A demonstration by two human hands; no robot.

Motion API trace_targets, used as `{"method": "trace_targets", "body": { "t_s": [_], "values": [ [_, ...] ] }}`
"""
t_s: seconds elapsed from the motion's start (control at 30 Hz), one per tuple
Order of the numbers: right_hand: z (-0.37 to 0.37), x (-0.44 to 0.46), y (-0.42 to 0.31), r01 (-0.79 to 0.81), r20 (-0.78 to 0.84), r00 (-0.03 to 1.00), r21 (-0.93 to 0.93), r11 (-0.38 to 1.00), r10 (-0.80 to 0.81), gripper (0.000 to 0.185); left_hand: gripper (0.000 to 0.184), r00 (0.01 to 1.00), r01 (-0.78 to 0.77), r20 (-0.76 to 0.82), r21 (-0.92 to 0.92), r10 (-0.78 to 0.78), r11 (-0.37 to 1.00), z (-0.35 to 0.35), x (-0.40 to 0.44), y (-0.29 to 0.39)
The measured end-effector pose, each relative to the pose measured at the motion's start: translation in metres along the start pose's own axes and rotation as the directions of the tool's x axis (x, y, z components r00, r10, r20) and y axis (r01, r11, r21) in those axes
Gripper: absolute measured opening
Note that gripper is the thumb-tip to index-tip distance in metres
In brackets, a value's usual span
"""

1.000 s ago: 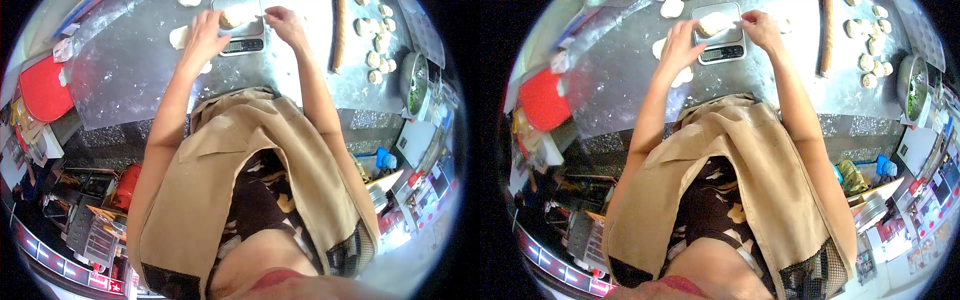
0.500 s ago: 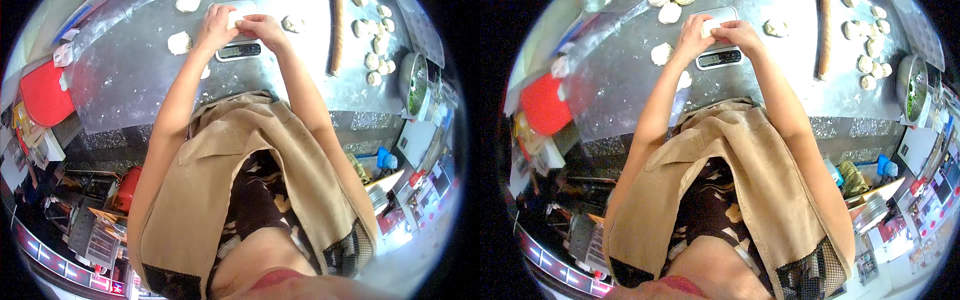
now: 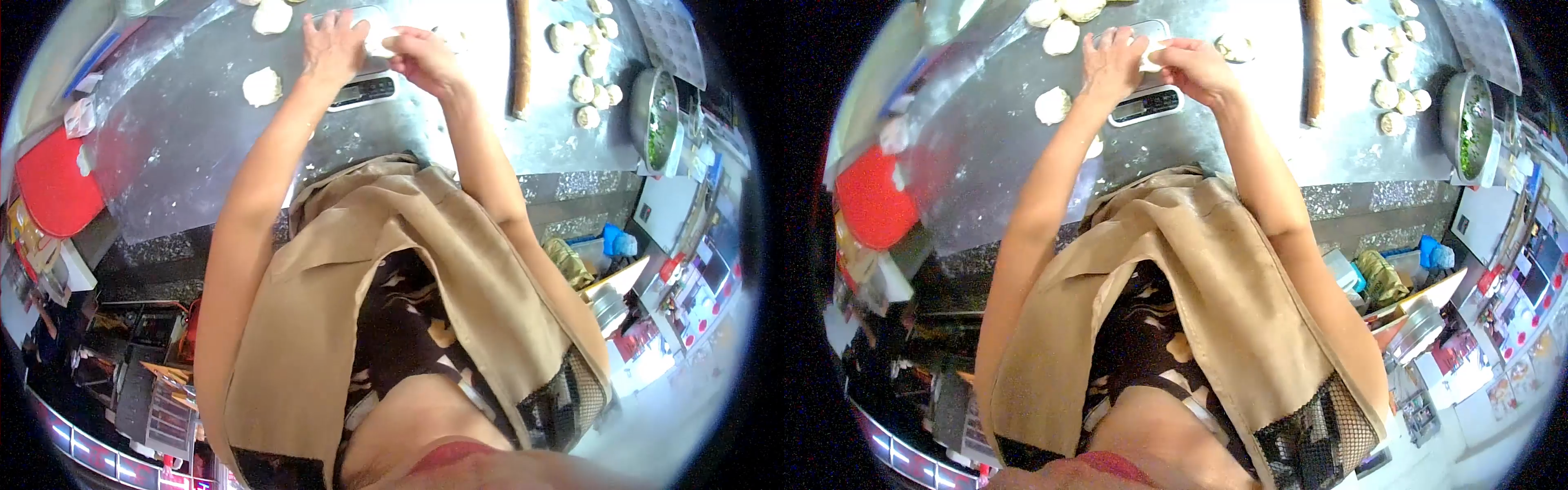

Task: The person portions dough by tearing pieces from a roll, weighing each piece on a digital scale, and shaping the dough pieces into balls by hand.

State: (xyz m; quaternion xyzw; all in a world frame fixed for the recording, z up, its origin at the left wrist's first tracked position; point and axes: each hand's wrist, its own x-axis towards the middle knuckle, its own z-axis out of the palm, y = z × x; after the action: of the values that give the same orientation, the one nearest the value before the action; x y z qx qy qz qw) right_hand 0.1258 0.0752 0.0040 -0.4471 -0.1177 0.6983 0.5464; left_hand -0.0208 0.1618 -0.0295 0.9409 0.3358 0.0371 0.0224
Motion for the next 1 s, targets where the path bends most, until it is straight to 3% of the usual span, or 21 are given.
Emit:
{"method": "trace_targets", "body": {
  "t_s": [0.03,0.07,0.1,0.13,0.17,0.2,0.27,0.3,0.33,0.4,0.43,0.47,0.53,0.57,0.63,0.67,0.73,0.8,0.87,0.93,1.0],
  "values": [
    [0.001,-0.016,-0.016,0.071,-0.097,0.992,-0.109,0.991,-0.082,0.016,0.038,0.999,0.000,0.051,-0.013,0.001,1.000,-0.007,0.001,-0.001],
    [-0.019,-0.015,-0.021,0.197,-0.196,0.945,-0.303,0.932,-0.263,0.016,0.044,0.995,-0.006,0.103,-0.022,0.008,1.000,-0.016,0.001,-0.002],
    [-0.028,-0.023,-0.030,0.209,-0.341,0.826,-0.554,0.806,-0.449,0.017,0.044,0.994,-0.019,0.103,-0.028,0.022,0.999,-0.018,-0.001,-0.001],
    [-0.055,-0.022,-0.031,0.110,-0.433,0.642,-0.765,0.634,-0.633,0.027,0.052,0.999,-0.027,0.030,-0.182,0.033,0.983,-0.020,-0.002,-0.001],
    [-0.080,-0.025,-0.036,-0.105,-0.412,0.592,-0.892,0.440,-0.693,0.041,0.061,0.999,-0.039,-0.043,-0.329,0.026,0.944,-0.021,-0.002,-0.003],
    [-0.090,-0.027,-0.037,-0.262,-0.469,0.610,-0.880,0.396,-0.639,0.046,0.061,0.999,-0.033,-0.047,-0.329,0.019,0.944,-0.025,-0.002,-0.007],
    [-0.102,-0.015,-0.020,-0.336,-0.490,0.652,-0.871,0.359,-0.579,0.042,0.073,0.973,0.024,-0.183,-0.523,-0.139,0.852,-0.033,-0.005,-0.019],
    [-0.111,-0.011,-0.004,-0.277,-0.407,0.685,-0.913,0.300,-0.604,0.038,0.071,0.962,0.135,-0.116,-0.590,-0.249,0.796,-0.034,-0.012,-0.033],
    [-0.113,-0.005,0.009,-0.306,-0.249,0.620,-0.950,0.063,-0.744,0.035,0.067,0.902,0.107,-0.266,-0.623,-0.339,0.775,-0.034,-0.022,-0.045],
    [-0.120,0.003,0.020,-0.229,-0.195,0.546,-0.970,0.079,-0.815,0.032,0.062,0.826,0.290,-0.156,-0.706,-0.541,0.646,-0.050,-0.056,-0.059],
    [-0.116,0.005,0.018,-0.258,-0.133,0.537,-0.966,-0.012,-0.833,0.027,0.062,0.824,0.297,-0.158,-0.699,-0.545,0.651,-0.053,-0.071,-0.066],
    [-0.110,0.004,0.018,-0.270,-0.127,0.485,-0.963,-0.010,-0.865,0.026,0.059,0.791,0.352,-0.151,-0.681,-0.593,0.642,-0.051,-0.088,-0.072],
    [-0.106,0.005,0.016,-0.343,0.061,0.454,-0.909,-0.237,-0.889,0.024,0.057,0.746,0.414,-0.145,-0.664,-0.650,0.623,-0.040,-0.120,-0.083],
    [-0.107,0.004,0.011,-0.334,0.069,0.463,-0.910,-0.246,-0.884,0.024,0.056,0.758,0.442,-0.138,-0.609,-0.637,0.658,-0.033,-0.136,-0.086],
    [-0.114,0.000,-0.002,-0.287,-0.265,0.700,-0.955,0.079,-0.663,0.037,0.054,0.759,0.483,-0.120,-0.554,-0.640,0.677,-0.031,-0.151,-0.081],
    [-0.116,-0.006,-0.007,-0.297,-0.354,0.667,-0.933,0.202,-0.656,0.052,0.052,0.778,0.470,-0.078,-0.585,-0.623,0.661,-0.030,-0.150,-0.073],
    [-0.133,-0.014,-0.010,-0.036,-0.436,0.565,-0.861,0.507,-0.700,0.070,0.051,0.800,0.452,-0.041,-0.614,-0.598,0.647,-0.033,-0.137,-0.060],
    [-0.140,-0.031,-0.027,-0.182,-0.403,0.518,-0.914,0.363,-0.755,0.077,0.049,0.822,0.333,-0.156,-0.649,-0.548,0.684,-0.034,-0.117,-0.050],
    [-0.092,-0.060,-0.036,-0.015,-0.358,0.404,-0.923,0.385,-0.842,0.066,0.049,0.850,0.259,-0.196,-0.653,-0.489,0.712,-0.041,-0.094,-0.048],
    [-0.085,-0.072,-0.036,0.072,-0.353,0.370,-0.911,0.405,-0.860,0.057,0.050,0.873,0.185,-0.233,-0.654,-0.428,0.734,-0.048,-0.069,-0.043],
    [-0.087,-0.077,-0.033,0.060,-0.416,0.418,-0.875,0.481,-0.808,0.051,0.059,0.871,0.165,-0.170,-0.782,-0.461,0.601,-0.048,-0.043,-0.038]
  ]
}}
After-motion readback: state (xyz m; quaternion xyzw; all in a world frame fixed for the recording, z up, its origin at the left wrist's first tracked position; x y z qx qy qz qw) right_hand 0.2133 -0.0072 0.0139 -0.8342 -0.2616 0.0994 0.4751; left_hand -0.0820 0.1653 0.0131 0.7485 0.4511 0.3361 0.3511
